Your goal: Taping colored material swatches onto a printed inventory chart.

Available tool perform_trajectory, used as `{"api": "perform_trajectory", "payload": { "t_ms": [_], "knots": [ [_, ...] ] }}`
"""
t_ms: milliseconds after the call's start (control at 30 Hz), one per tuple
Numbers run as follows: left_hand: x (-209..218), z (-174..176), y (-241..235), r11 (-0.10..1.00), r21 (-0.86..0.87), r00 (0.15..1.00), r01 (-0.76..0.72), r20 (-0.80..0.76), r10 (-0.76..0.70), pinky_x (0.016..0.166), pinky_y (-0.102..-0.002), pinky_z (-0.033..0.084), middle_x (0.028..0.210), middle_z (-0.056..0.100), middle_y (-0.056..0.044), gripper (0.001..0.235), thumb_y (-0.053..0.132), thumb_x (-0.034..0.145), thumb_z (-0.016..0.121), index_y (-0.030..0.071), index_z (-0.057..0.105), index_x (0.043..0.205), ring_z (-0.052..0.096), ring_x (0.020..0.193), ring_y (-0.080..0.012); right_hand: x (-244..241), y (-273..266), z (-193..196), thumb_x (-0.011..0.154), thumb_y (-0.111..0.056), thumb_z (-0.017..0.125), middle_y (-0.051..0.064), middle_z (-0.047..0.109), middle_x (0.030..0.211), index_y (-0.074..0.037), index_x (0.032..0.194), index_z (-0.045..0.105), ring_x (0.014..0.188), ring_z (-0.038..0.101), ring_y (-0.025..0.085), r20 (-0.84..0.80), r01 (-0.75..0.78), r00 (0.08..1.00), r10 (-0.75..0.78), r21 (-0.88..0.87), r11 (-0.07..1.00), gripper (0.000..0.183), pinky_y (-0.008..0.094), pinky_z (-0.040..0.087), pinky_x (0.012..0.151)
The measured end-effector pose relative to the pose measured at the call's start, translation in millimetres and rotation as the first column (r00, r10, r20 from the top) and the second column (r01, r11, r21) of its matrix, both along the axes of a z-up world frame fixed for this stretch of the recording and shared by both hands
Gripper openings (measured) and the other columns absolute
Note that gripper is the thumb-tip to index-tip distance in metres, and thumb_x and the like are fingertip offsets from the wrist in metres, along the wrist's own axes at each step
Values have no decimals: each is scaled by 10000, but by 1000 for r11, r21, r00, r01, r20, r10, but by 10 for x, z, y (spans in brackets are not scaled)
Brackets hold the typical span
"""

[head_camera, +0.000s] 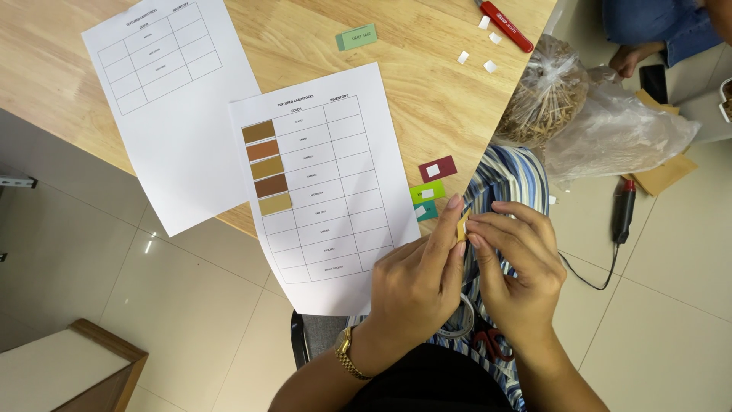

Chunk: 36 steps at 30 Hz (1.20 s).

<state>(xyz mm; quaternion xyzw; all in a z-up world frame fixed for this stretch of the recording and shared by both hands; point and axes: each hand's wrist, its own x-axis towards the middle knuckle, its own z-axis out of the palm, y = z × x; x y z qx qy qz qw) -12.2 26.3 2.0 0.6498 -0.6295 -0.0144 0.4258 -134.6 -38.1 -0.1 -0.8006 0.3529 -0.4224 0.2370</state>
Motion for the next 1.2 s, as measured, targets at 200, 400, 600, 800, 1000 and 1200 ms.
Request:
{"api": "perform_trajectory", "payload": {
  "t_ms": [200,400,600,800,1000,1200],
  "knots": [
    [18,6,-15,999,17,1000,-29,3,29,641,-272,560,1242,782,-120,440,70,1091,589,-4,433,1496,778,848,-126,18,-12,-13,979,51,673,152,737,1034,34,988,734,1117,656,387,-18,-7,1000,6,-43,999,64,424,536,1021],
    [43,0,-12,1000,14,999,-23,44,23,656,-270,563,1274,773,-75,418,64,1113,537,-13,418,1506,795,925,-129,5,-31,-44,965,39,709,136,744,1061,7,1019,749,1147,663,385,-39,-17,999,15,-43,999,74,419,513,1048],
    [51,6,-7,999,24,995,-27,93,25,631,-260,531,997,779,17,536,-31,1036,620,44,429,1531,726,798,-98,-25,-86,-65,927,26,791,92,760,1020,-24,965,772,1107,691,364,-95,-31,995,15,-171,985,65,401,456,1002],
    [38,9,-20,999,24,992,-49,113,46,617,-277,515,920,736,23,509,-23,1033,612,52,467,1515,666,728,-106,6,-73,-124,961,52,712,115,758,1021,-11,973,749,1071,708,364,-96,-37,995,16,-218,975,74,424,478,946],
    [43,21,-13,999,37,997,-39,70,36,621,-275,523,1006,773,-1,521,-8,1023,590,42,442,1519,705,771,-112,25,-61,-79,970,67,665,143,748,1016,17,977,735,1083,694,361,-39,-59,998,55,-116,992,86,398,504,983],
    [53,54,-25,999,23,999,-30,46,29,650,-285,550,1117,799,-68,485,9,1041,579,22,441,1506,756,839,-144,47,-65,-61,981,65,634,161,738,990,44,962,711,1047,695,370,6,-74,997,75,-70,995,82,406,550,963]
  ]
}}
